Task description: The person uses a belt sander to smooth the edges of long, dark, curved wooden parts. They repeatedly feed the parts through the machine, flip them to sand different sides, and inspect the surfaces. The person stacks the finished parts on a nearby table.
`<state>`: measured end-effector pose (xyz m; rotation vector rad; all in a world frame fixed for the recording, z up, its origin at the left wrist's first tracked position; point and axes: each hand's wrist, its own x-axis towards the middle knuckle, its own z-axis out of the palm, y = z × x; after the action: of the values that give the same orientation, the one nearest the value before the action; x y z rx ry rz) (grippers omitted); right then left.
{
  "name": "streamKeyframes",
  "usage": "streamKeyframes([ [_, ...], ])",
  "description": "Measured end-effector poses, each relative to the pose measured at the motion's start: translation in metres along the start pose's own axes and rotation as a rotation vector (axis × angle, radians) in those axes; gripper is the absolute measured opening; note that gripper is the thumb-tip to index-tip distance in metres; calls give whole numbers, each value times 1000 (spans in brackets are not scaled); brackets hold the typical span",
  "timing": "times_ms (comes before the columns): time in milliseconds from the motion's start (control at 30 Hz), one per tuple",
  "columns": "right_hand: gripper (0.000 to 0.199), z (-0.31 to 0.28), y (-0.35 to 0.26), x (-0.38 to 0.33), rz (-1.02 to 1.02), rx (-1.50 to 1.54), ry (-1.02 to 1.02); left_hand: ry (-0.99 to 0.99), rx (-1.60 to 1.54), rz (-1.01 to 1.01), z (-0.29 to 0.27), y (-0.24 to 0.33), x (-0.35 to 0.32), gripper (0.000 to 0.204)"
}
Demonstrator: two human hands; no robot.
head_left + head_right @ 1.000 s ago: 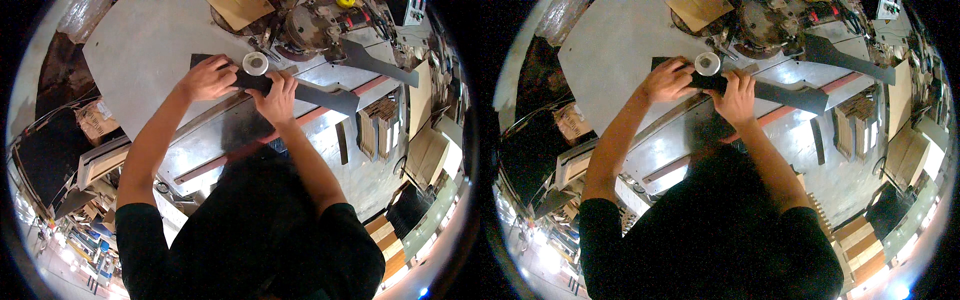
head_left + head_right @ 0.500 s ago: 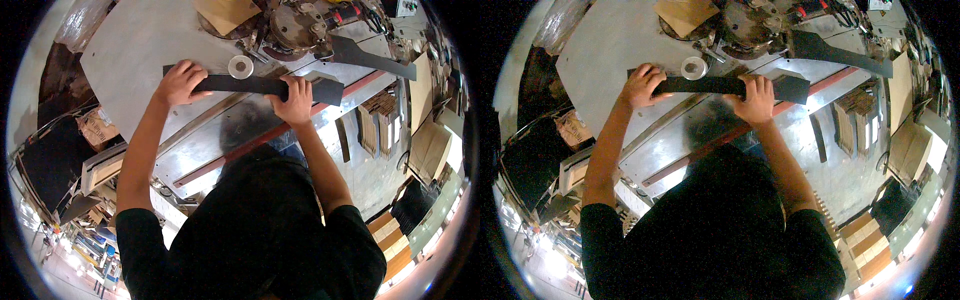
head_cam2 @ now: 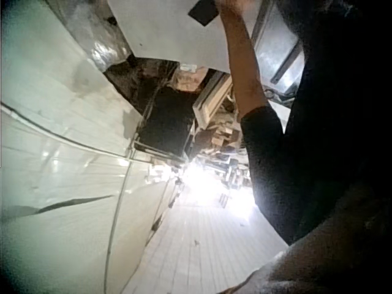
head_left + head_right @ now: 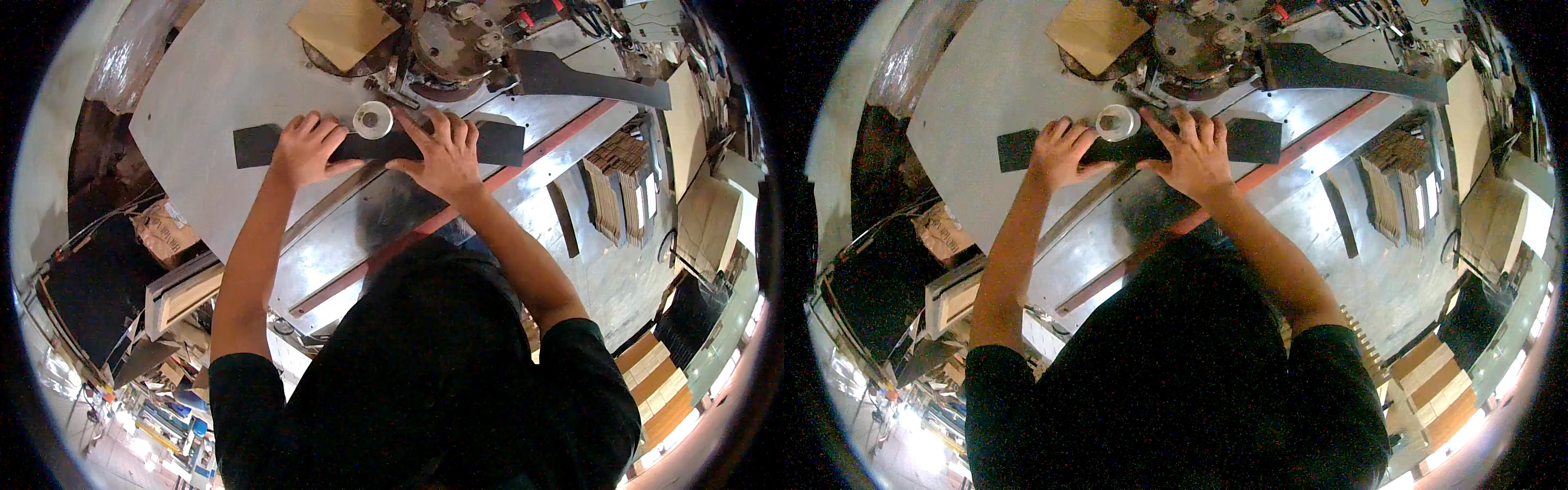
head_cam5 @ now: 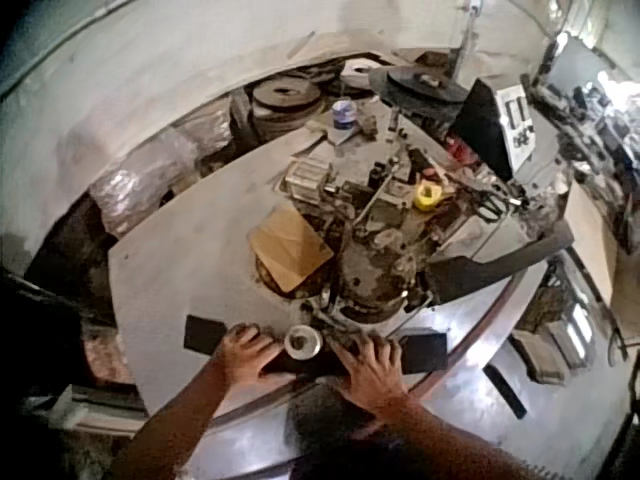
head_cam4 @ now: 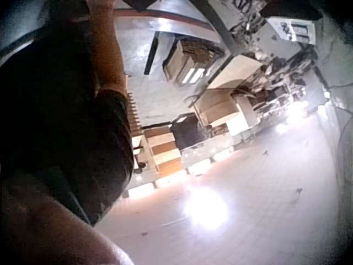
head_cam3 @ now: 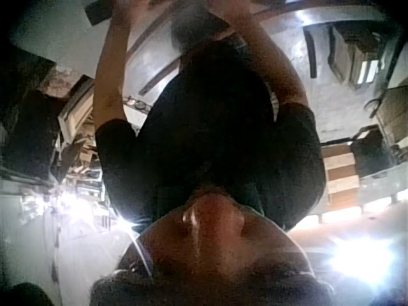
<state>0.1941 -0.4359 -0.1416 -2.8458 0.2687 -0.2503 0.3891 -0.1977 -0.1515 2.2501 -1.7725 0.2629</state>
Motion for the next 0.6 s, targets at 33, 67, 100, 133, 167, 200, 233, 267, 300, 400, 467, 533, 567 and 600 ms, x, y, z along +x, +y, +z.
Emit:
streamKeyframes([
  [33,86,2,2,0,-23,-11,0,-25,6,-9,-3,-1,-2,58],
  [67,90,3,3,0,-28,-51,-3,-19,6,-21,-6,-1,-3,59],
  [100,90,4,5,0,-24,-63,7,-20,2,-24,-7,-3,-3,59],
  [133,89,4,4,-2,-22,-71,10,-25,-2,-34,-9,-5,-6,60],
  [167,89,4,3,-3,-21,-79,14,-31,-7,-43,-9,-6,-10,60],
  [200,88,5,3,-4,-13,-84,8,-57,-18,-65,-9,-8,-16,63],
  [233,88,4,2,-4,-5,-89,4,-83,-28,-87,-9,-10,-20,65],
  [267,87,4,1,-4,3,-94,0,-108,-37,-108,-9,-12,-24,69],
  [300,87,5,1,-4,-10,-75,19,-78,-18,-97,-9,-13,-27,66],
  [400,90,7,13,-11,-8,-19,47,-28,4,-81,-17,-17,-27,62],
  [467,96,6,43,-30,28,24,20,-51,-21,-113,-19,-20,-37,62],
  [533,102,-3,69,-51,217,6,44,-19,-9,-103,-17,-24,-43,63],
  [567,105,-7,73,-55,309,2,60,-5,4,-98,-18,-26,-46,64],
  [600,107,-7,72,-57,374,44,82,-9,10,-99,-19,-27,-50,64],
])
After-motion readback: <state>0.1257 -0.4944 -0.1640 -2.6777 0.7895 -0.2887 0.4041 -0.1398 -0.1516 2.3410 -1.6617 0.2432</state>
